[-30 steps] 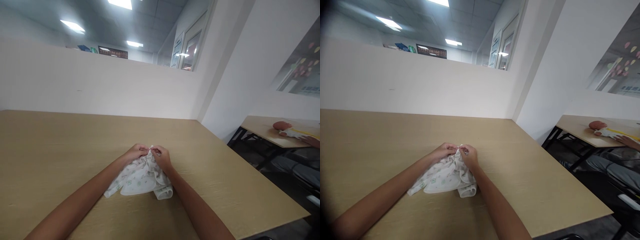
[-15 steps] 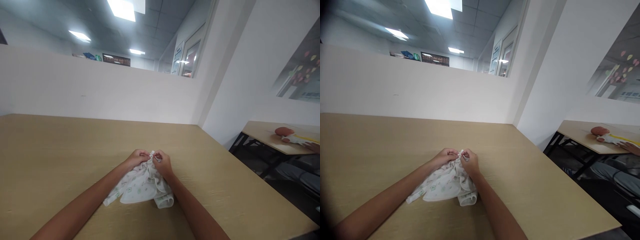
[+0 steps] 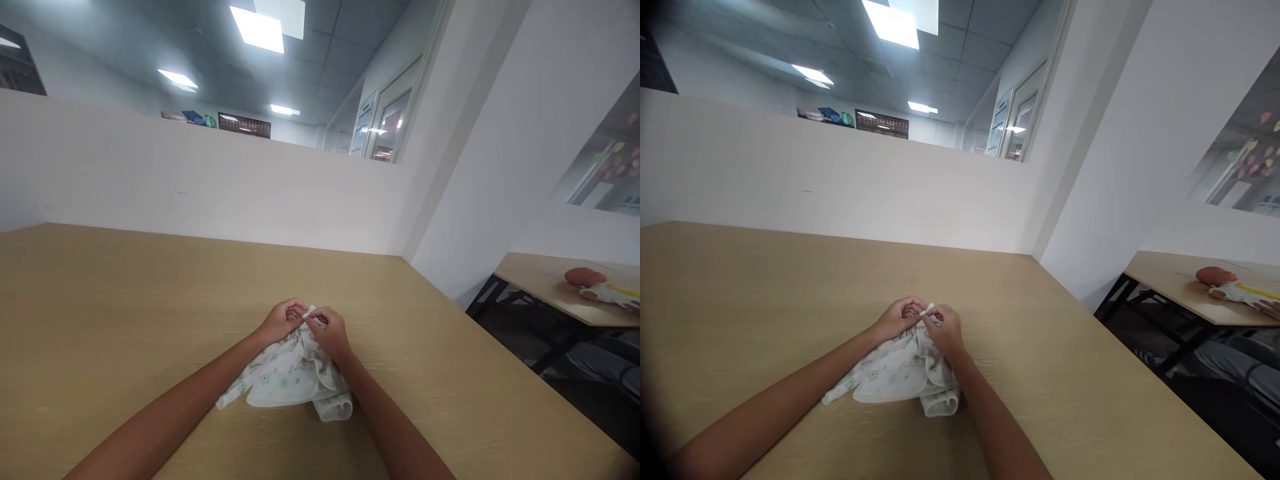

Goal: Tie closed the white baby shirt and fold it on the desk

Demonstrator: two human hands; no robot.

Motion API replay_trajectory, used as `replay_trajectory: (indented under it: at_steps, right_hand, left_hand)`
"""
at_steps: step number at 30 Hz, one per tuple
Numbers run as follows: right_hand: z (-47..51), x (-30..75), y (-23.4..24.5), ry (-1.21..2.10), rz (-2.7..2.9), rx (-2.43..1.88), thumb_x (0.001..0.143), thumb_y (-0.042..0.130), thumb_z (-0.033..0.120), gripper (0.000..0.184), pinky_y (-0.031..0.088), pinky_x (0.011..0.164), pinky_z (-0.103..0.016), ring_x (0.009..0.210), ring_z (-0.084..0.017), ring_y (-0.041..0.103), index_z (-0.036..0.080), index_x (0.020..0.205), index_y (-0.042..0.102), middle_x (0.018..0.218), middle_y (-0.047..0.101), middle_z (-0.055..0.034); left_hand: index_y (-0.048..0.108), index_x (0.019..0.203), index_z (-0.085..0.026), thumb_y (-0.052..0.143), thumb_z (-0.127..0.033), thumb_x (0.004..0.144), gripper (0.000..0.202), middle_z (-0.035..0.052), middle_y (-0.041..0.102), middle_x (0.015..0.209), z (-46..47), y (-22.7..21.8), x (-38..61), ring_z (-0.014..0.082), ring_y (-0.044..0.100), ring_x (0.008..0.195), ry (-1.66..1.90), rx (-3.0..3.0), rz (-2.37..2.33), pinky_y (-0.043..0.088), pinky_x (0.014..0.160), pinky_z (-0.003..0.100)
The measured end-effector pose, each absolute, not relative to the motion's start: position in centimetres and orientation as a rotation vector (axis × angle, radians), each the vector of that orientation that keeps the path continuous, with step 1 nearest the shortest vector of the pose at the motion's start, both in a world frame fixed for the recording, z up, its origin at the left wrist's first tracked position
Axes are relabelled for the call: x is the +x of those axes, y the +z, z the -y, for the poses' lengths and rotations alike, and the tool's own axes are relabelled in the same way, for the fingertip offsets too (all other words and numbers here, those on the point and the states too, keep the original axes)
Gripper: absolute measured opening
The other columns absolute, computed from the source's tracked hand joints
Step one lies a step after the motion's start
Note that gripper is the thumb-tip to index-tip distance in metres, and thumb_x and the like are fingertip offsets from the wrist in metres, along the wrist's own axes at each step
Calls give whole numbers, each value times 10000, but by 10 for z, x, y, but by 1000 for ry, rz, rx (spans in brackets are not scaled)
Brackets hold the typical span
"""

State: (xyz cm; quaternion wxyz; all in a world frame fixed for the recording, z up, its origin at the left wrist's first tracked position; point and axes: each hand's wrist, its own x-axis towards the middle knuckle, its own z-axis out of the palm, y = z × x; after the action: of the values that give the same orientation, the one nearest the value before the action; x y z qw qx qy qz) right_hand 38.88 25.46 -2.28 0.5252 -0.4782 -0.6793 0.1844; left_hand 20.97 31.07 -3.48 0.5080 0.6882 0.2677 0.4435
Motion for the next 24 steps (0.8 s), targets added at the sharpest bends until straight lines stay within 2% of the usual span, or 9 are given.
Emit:
replay_trajectory:
  at_steps: [3, 10, 15, 18, 24]
  right_hand:
    - [-259, 391, -27, 502, 1620, -1180, 842, 652, 340, 189, 474, 818, -268, 872, -177, 621, 158, 844, 706, 904, 674, -58]
    - [-267, 403, -30, 664, 1670, -1173, 834, 592, 319, 182, 487, 789, -250, 920, -181, 616, 148, 816, 653, 980, 661, -84]
    - [-269, 412, -26, 776, 1690, -1174, 862, 557, 366, 244, 483, 731, -227, 847, -170, 614, 143, 782, 614, 919, 656, -76]
    - [-270, 412, -29, 730, 1698, -1229, 864, 556, 353, 250, 461, 683, -231, 771, -167, 593, 138, 749, 613, 836, 636, -67]
    - [-269, 404, -38, 352, 1670, -1326, 839, 610, 206, 89, 408, 912, -313, 958, -207, 559, 136, 799, 649, 949, 637, -87]
  left_hand:
    - [633, 1120, -109, 742, -395, 840, 414, 83, 664, 916, -306, -33, 209, 154, 621, 815, 1068, 1732, -660, 470, 724, 241]
    - [641, 1139, -134, 682, -315, 869, 328, 38, 665, 859, -300, -23, 210, 130, 578, 753, 1061, 1891, -706, 424, 699, 227]
    - [661, 1120, -137, 677, -285, 844, 314, 25, 655, 860, -303, -20, 207, 127, 572, 795, 1059, 1930, -733, 407, 751, 228]
    - [679, 1136, -145, 666, -271, 838, 323, 29, 662, 882, -306, -23, 206, 133, 585, 815, 1000, 1945, -759, 416, 775, 234]
    - [726, 1114, -172, 594, -334, 916, 288, 60, 703, 1015, -307, -22, 200, 171, 632, 914, 1009, 2078, -888, 464, 823, 270]
